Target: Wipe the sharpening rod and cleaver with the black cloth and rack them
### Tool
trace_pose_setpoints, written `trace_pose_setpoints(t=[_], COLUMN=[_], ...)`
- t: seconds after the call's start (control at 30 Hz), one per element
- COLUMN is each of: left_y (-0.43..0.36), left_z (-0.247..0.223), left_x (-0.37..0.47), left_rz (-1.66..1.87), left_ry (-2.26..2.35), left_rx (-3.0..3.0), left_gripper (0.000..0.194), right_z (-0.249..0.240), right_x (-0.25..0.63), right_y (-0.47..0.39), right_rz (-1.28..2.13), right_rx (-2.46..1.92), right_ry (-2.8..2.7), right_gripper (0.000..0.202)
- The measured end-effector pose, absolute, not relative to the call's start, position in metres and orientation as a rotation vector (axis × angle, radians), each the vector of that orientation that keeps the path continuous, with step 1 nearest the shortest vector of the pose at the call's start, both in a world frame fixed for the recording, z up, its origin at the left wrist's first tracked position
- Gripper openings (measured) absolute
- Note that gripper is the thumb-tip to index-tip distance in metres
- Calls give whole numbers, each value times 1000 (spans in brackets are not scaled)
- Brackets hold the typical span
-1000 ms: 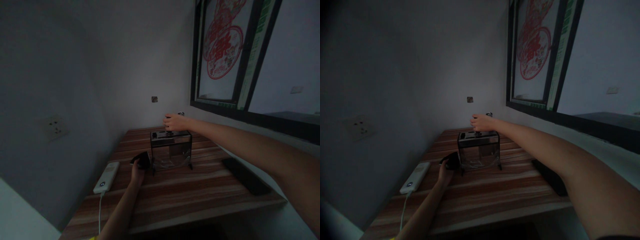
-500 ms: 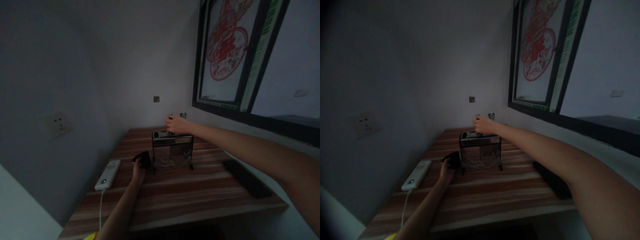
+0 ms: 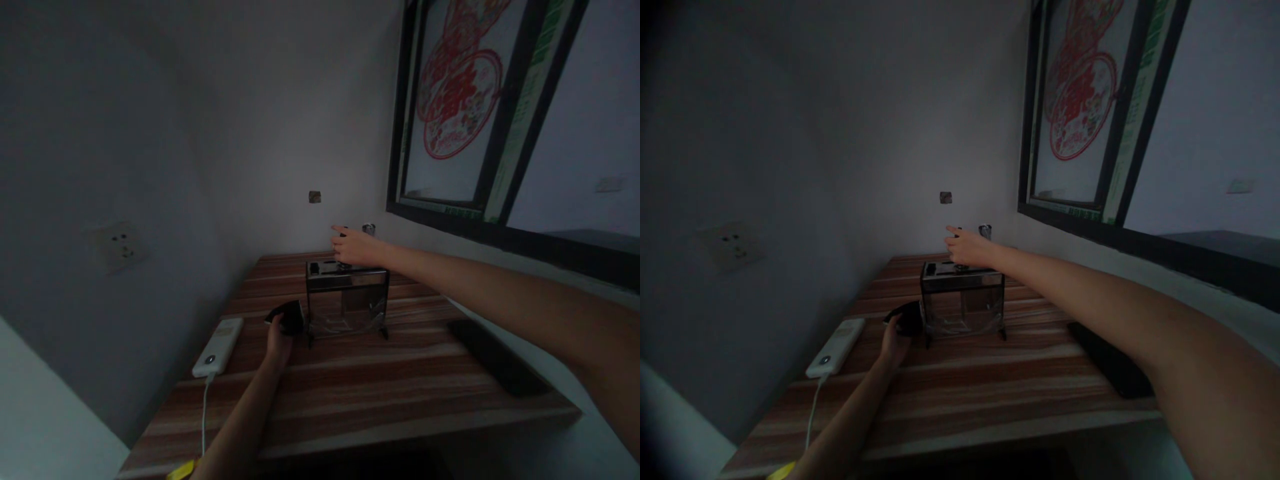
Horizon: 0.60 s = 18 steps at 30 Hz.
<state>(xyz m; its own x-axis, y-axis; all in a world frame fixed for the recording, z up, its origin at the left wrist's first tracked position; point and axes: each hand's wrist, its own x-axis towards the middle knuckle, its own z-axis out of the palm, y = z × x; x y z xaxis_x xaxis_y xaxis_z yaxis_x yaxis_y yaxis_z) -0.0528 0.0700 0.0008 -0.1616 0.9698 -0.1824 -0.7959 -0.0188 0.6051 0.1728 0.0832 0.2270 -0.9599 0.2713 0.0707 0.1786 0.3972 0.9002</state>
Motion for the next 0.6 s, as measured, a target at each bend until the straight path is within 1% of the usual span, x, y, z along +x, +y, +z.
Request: trace_pose_setpoints(t=[0.3,0.47,0.6], left_y=[69,66,63], left_z=[6,15,28], left_x=[-56,-60,-63], left_rz=[1626,1713,1840], left_ry=[733,776,804], left_rx=[321,320,360], left_gripper=[15,13,14], right_z=[249,256,242], right_x=[173,172,173], right_y=[54,18,-8], right_rz=[1633,1590,1438], right_rx=[332,570,732], right_ry=[2650,2870,3025], right_gripper=[13,17,16])
